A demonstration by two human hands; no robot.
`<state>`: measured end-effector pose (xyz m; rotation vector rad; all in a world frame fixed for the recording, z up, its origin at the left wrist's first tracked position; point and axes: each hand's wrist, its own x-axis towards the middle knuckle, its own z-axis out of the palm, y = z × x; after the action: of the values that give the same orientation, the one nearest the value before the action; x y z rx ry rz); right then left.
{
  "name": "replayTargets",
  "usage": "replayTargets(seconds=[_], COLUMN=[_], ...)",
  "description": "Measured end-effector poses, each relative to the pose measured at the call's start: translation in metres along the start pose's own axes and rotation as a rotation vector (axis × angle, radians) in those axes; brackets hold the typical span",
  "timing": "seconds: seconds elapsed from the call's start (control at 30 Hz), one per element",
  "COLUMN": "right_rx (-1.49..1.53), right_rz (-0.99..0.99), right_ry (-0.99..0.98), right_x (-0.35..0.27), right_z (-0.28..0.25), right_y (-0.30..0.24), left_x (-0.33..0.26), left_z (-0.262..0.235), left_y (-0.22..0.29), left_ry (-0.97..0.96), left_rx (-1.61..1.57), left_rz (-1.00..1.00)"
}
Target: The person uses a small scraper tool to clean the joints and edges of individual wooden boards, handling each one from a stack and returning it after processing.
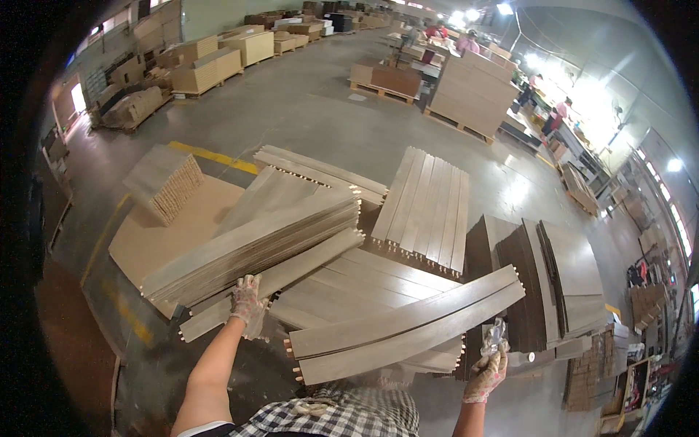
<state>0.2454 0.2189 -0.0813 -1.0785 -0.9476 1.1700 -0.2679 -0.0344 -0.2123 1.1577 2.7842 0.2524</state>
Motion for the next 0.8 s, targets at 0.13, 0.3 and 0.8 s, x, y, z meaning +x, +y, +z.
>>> replayTargets(seconds=[0.13, 0.3, 0.8], right_rx=[-0.072, -0.095, -0.121], right_rz=[0.017, 0.058, 0.151], right_ry=[0.064, 0.134, 0.044], right_x=[-0.028, -0.043, -0.058], right_z=[-0.01, -0.027, -0.003], right_y=[-0.002, 0.01, 0.032], left_x=[0.023, 0.03, 0.047], left_z=[0.031, 0.047, 0.04], left_y=[-0.003, -0.006, -0.024], left_ry=[0.087, 0.078, 0.159], left_rx=[0.097, 0.141, 0.093], left_rz=[0.029, -0.001, 0.102])
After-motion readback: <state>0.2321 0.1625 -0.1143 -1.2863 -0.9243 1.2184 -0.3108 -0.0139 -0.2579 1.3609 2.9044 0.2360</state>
